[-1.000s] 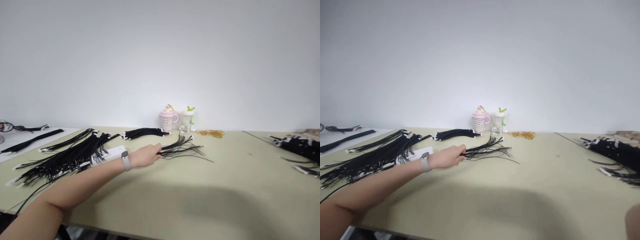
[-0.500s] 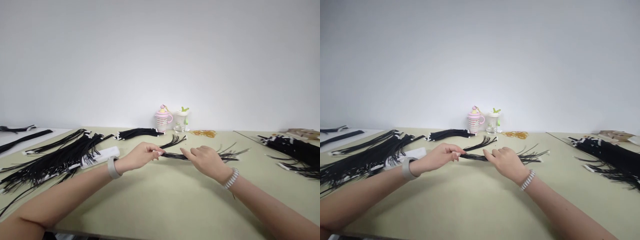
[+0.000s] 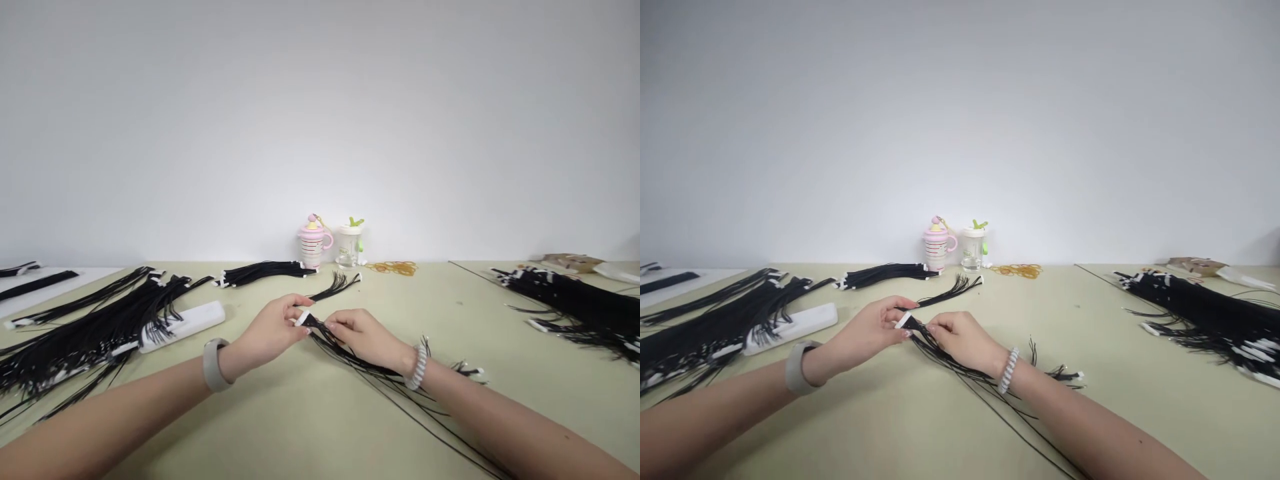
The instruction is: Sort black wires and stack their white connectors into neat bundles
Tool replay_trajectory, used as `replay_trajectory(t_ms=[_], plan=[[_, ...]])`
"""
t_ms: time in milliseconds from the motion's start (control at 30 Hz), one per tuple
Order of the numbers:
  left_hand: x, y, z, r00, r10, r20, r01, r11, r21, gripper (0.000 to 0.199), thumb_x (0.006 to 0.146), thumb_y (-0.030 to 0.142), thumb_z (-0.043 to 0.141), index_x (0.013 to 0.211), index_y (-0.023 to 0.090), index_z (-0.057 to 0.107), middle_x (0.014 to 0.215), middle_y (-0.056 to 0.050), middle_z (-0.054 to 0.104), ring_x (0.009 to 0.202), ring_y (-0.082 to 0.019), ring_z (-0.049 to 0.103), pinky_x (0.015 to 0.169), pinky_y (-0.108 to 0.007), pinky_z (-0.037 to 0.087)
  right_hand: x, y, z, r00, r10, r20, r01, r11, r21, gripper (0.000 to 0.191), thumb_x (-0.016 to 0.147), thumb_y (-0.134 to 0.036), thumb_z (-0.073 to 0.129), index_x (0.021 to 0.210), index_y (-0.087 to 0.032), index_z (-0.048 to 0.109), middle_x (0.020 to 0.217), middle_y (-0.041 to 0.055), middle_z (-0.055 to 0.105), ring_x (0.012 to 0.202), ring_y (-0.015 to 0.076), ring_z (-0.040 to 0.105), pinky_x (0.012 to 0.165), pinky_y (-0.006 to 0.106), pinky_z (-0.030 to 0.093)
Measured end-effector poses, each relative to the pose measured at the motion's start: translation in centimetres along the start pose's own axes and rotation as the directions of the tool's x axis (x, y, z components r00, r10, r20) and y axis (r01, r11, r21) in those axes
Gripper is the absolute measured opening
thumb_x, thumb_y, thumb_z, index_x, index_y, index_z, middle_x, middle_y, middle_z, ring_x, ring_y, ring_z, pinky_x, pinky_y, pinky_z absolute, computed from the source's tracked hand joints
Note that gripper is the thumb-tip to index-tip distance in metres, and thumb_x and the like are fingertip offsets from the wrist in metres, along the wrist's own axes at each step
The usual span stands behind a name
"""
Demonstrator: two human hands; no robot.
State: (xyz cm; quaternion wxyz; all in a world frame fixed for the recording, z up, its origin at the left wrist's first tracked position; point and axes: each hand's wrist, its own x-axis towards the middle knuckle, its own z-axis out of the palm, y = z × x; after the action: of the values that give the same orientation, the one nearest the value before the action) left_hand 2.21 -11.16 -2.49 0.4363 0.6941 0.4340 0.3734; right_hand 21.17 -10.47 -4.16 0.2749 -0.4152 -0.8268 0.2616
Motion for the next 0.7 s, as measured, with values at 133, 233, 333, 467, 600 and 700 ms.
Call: replay_trajectory(t_ms=[133,233,333,467,600,700], plan=[[-0.5,0.4,-0.3,1.000,-0.021,0.017,0.020,0.999,0.043,0.035,0.063,0.021,0.066,0.096,0.015,0.056,0.076,-0.002,0.062,0.067,-0.012,0.059,0.061,-0.024,0.046,-0.1,-0.6,-0.1,1.000,0.013,0.013,-0.014,0.997,0.070,0.033,0.084,-0.039,0.038,0.072,-0.014,0.056,0.061,-0.0015,0.047,0.055,0.0077,0.038,0.052,0.020,0.031],[-0.9,0.5,-0.6,0.994,-0.036,0.105,0.039,0.999,-0.033,0.034,0.067,0.030,0.064,0.097,0.015,0.060,0.083,-0.004,0.064,0.073,-0.014,0.062,0.070,-0.027,0.050,-0.4,-0.6,-0.3,0.997,0.037,0.073,-0.046,0.991,0.126,0.036,0.084,-0.042,0.038,0.073,-0.014,0.056,0.059,-0.0020,0.046,0.052,0.0071,0.038,0.049,0.019,0.030],[-0.9,0.3,-0.7,0.981,-0.037,0.188,0.048,0.997,-0.052,0.033,0.072,0.038,0.059,0.096,0.017,0.064,0.090,-0.006,0.066,0.083,-0.015,0.062,0.077,-0.030,0.051,-0.7,-0.7,-0.3,0.994,0.031,0.102,-0.048,0.985,0.167,0.043,0.085,-0.046,0.034,0.062,-0.014,0.049,0.053,-0.0034,0.039,0.048,0.0060,0.032,0.046,0.020,0.026],[-0.8,-0.2,-0.6,0.974,-0.001,0.228,0.014,0.998,-0.055,0.033,0.073,0.039,0.058,0.099,0.019,0.064,0.097,-0.005,0.066,0.088,-0.016,0.061,0.078,-0.028,0.051,-0.9,-1.1,0.1,0.997,-0.074,0.001,0.074,0.995,0.074,0.038,0.085,-0.040,0.038,0.060,-0.014,0.049,0.055,-0.0029,0.040,0.052,0.0063,0.032,0.049,0.020,0.027],[-1.0,-0.5,-0.1,0.983,-0.034,0.182,0.061,0.988,-0.144,0.028,0.072,0.038,0.062,0.093,0.019,0.061,0.080,0.000,0.065,0.072,-0.011,0.065,0.070,-0.024,0.053,-1.0,-1.6,0.3,0.979,-0.194,-0.065,0.191,0.980,-0.048,0.030,0.085,-0.030,0.037,0.071,-0.013,0.058,0.063,-0.0007,0.051,0.057,0.0074,0.039,0.054,0.019,0.031],[-1.3,-0.4,0.1,0.982,-0.067,0.179,0.100,0.978,-0.183,0.025,0.071,0.037,0.063,0.083,0.017,0.057,0.073,0.002,0.063,0.066,-0.010,0.065,0.067,-0.022,0.053,-1.2,-1.9,0.0,0.966,-0.253,-0.050,0.244,0.960,-0.138,0.028,0.085,-0.025,0.038,0.069,-0.014,0.059,0.059,-0.0017,0.051,0.055,0.0068,0.039,0.054,0.019,0.030]])
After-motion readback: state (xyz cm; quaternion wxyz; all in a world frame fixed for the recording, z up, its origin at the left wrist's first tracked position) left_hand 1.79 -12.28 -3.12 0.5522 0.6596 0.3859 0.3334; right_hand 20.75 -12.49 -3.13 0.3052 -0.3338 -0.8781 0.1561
